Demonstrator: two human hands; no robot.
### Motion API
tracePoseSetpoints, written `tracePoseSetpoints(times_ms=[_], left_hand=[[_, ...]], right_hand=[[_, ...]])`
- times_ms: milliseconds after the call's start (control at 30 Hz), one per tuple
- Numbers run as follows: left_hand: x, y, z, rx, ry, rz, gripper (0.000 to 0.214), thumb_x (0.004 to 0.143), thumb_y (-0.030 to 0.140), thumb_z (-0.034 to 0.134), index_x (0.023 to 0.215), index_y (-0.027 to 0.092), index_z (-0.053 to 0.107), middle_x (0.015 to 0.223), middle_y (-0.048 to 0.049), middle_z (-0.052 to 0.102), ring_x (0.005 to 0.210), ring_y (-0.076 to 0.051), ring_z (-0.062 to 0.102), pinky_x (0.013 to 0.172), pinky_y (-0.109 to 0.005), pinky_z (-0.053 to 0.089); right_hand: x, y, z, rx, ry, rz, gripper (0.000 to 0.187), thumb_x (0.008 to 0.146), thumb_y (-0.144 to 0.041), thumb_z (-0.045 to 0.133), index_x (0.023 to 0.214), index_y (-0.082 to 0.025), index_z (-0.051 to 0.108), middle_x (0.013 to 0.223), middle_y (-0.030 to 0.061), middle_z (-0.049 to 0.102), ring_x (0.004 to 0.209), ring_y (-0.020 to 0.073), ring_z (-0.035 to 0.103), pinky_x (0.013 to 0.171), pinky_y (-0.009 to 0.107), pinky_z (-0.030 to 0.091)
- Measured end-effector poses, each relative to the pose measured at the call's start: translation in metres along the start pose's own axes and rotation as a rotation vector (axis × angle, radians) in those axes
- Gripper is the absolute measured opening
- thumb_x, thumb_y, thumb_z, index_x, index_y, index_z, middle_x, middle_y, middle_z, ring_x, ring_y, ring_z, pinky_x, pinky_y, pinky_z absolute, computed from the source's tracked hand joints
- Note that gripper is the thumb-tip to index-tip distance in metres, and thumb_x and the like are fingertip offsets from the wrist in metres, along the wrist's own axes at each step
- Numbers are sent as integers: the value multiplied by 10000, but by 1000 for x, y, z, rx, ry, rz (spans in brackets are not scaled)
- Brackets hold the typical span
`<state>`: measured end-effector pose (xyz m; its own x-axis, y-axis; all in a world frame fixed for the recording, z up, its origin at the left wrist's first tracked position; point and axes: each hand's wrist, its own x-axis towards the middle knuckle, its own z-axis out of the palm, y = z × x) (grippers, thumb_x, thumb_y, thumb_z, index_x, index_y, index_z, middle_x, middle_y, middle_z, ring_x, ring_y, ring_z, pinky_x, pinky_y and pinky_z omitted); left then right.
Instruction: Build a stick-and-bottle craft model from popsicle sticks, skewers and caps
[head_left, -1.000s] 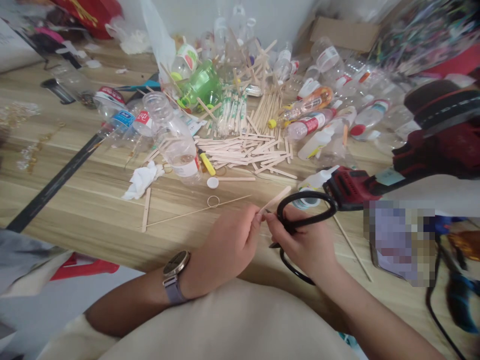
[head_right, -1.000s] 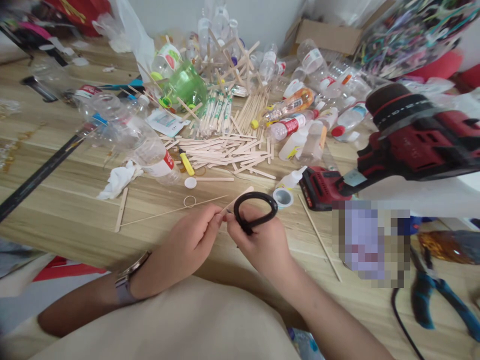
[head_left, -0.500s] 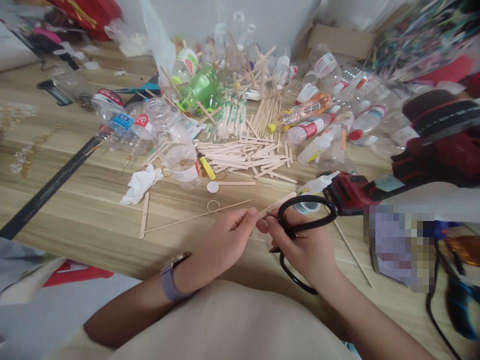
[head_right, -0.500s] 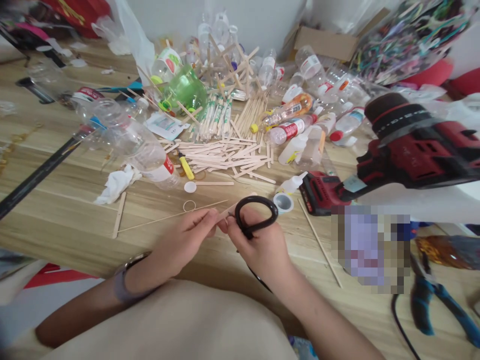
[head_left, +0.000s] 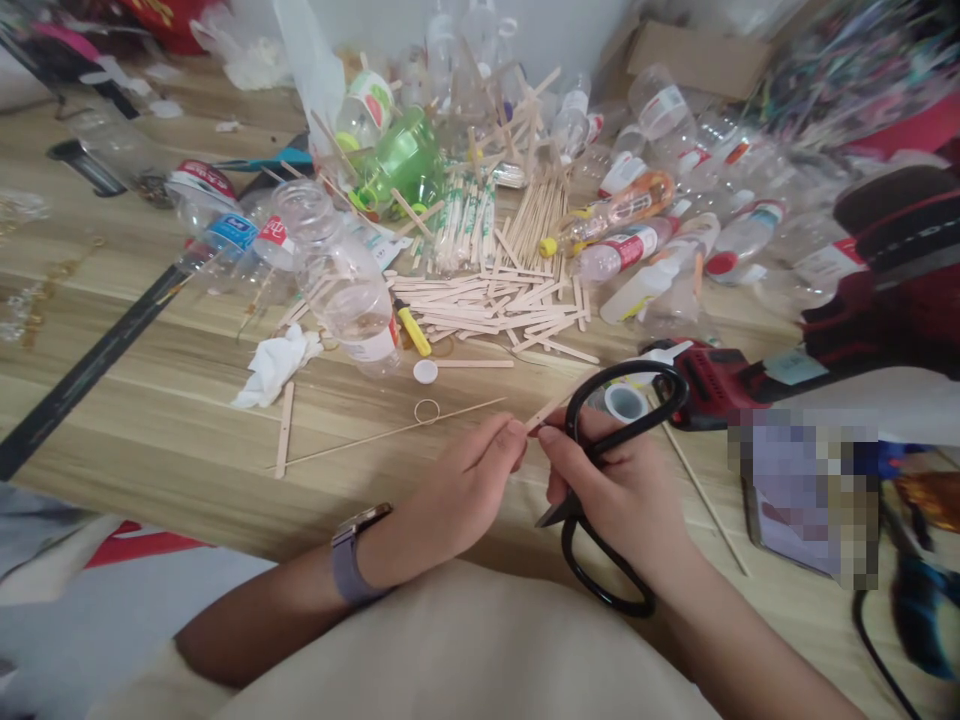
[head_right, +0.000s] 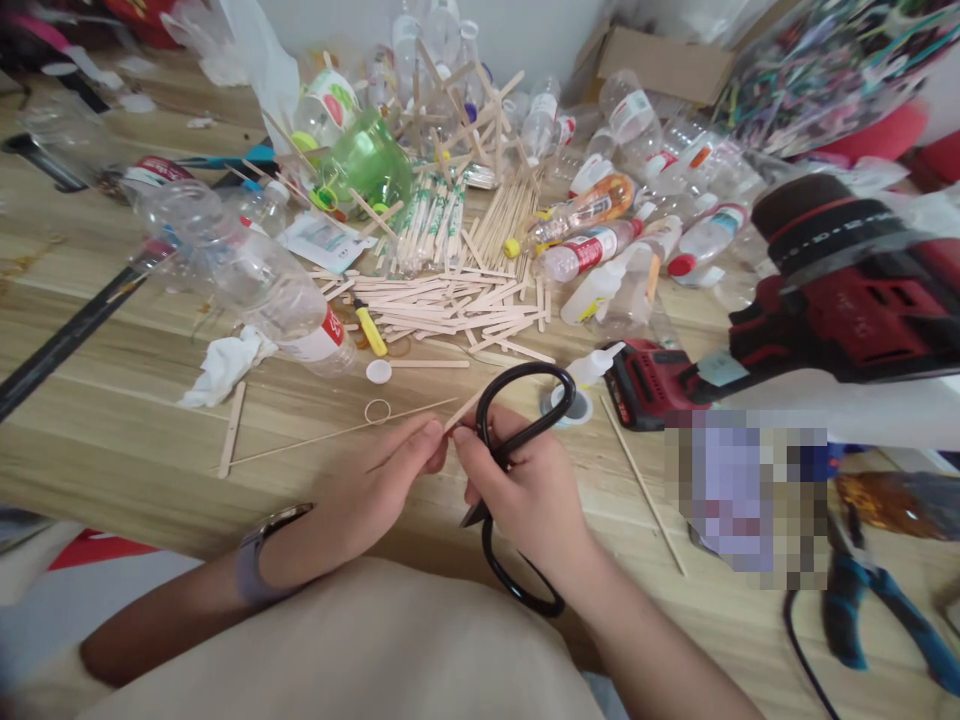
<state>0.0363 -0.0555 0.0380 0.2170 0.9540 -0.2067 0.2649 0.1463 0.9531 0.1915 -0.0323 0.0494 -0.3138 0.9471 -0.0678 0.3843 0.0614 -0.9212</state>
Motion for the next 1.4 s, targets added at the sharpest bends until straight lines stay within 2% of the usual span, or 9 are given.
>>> tracePoseSetpoints(times_ms=[233,367,567,667,767,867,1033,1167,1400], left_hand=[[-1,2,1,-14,3,44,333,999,369,262,724,225,384,698,27,436,680,-142,450,645,-282,375],[-1,1,2,-46,-11,38,341,996,389,260,723,226,385,699,28,423,685,-146,436,660,-297,362],[1,3,-1,-293,-147,-60,343,963,298,280,631,219,324,627,32,346,604,-133,340,603,-297,334],[2,-3,-4,-448,-56,-110,379,956,341,320,600,217,279,576,42,278,553,-126,272,545,-296,296],[3,-13,-4,-571,16,-195,441,955,431,357,580,215,270,549,50,237,524,-117,247,523,-289,291],[3,-21,-3,-650,27,-249,436,942,387,387,563,209,265,532,53,235,511,-109,237,521,-278,290],[0,-22,-2,-716,119,-263,381,888,280,415,537,199,289,501,57,282,508,-100,242,531,-263,270],[0,-21,-4,-751,157,-282,370,857,262,416,523,199,270,485,59,277,499,-99,240,518,-258,254],[3,-26,-5,-713,125,-340,259,802,206,359,554,199,281,517,55,274,513,-105,238,521,-254,247]], right_hand=[[0,-2,-1,31,-13,13,231,902,-345,493,762,-180,575,439,-37,542,360,95,495,371,188,385],[-2,1,0,-44,21,-70,234,913,-324,480,754,-188,583,441,-43,539,342,94,485,359,196,376],[-5,25,-15,-783,183,-661,99,899,-214,540,921,-189,633,638,1,664,536,132,596,526,252,395],[-9,40,-23,-1035,214,-729,165,945,-237,494,946,-164,642,661,16,684,543,134,587,551,266,365],[-10,52,-22,-1201,151,-682,284,980,-282,432,852,-163,654,618,25,661,511,150,560,530,294,304],[-8,57,-15,-1294,132,-584,334,984,-341,431,776,-175,633,580,19,627,503,163,561,516,301,260],[0,52,-5,-1389,133,-444,371,824,-546,643,781,-179,614,608,11,636,524,185,609,488,288,227],[0,42,-3,-1443,40,-403,364,724,-518,754,761,-181,622,603,17,636,556,204,630,493,290,241],[-5,45,-10,-1475,-116,-228,333,743,-459,755,915,-189,664,720,35,667,672,233,664,526,297,328]])
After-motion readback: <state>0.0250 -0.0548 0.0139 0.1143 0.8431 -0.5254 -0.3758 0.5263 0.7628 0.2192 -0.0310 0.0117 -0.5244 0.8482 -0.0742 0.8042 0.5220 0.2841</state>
